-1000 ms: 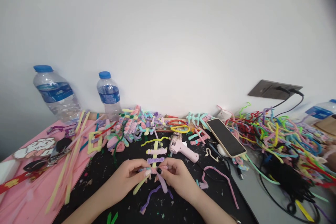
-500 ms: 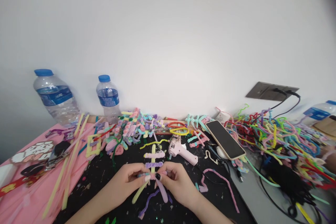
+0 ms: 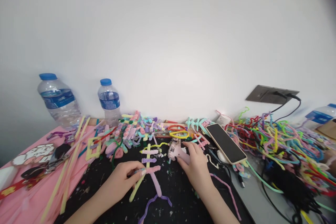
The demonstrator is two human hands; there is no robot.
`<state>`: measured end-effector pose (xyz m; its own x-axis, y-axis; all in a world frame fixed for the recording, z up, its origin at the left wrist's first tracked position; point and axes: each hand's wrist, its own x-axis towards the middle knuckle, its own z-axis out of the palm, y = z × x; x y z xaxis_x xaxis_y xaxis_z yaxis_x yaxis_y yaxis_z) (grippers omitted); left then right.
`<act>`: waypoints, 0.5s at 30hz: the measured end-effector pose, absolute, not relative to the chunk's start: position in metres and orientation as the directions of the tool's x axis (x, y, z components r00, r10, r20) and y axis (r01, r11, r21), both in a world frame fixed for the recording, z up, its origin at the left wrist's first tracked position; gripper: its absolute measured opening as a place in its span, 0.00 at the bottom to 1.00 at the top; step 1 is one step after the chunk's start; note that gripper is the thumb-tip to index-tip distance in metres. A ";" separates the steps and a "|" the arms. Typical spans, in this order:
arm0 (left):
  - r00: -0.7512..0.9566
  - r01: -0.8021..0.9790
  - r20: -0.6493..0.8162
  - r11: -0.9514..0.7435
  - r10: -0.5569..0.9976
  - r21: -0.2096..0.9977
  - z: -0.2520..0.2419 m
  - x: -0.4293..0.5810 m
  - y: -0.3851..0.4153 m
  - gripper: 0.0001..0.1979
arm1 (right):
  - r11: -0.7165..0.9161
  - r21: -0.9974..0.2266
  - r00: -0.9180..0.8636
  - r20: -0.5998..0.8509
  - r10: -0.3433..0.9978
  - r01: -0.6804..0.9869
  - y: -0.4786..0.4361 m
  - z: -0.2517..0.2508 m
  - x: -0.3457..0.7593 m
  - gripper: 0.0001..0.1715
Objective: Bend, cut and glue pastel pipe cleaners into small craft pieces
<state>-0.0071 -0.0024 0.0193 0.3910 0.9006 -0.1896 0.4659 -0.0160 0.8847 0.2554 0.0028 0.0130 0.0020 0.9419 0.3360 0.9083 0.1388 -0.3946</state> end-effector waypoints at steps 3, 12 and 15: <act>0.370 0.491 -0.207 -0.002 0.906 0.871 0.020 -0.006 -0.002 0.16 | 0.069 -0.366 0.019 0.233 0.972 0.928 0.004 0.006 0.261 0.29; 0.364 0.653 -0.062 -0.207 0.929 0.729 0.021 -0.008 -0.004 0.12 | 0.047 -0.480 0.015 0.124 0.992 0.876 0.010 0.008 0.269 0.29; 0.371 0.667 -0.060 -0.221 0.927 0.712 0.018 -0.010 -0.006 0.11 | 0.030 -0.451 0.028 0.122 0.992 0.892 0.010 0.008 0.272 0.29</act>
<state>-0.0101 -0.0055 0.0177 0.3707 0.9268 -0.0601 0.6668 -0.2206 0.7118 0.2715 0.0104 0.0077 0.0277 0.9922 0.1218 0.8919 0.0304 -0.4512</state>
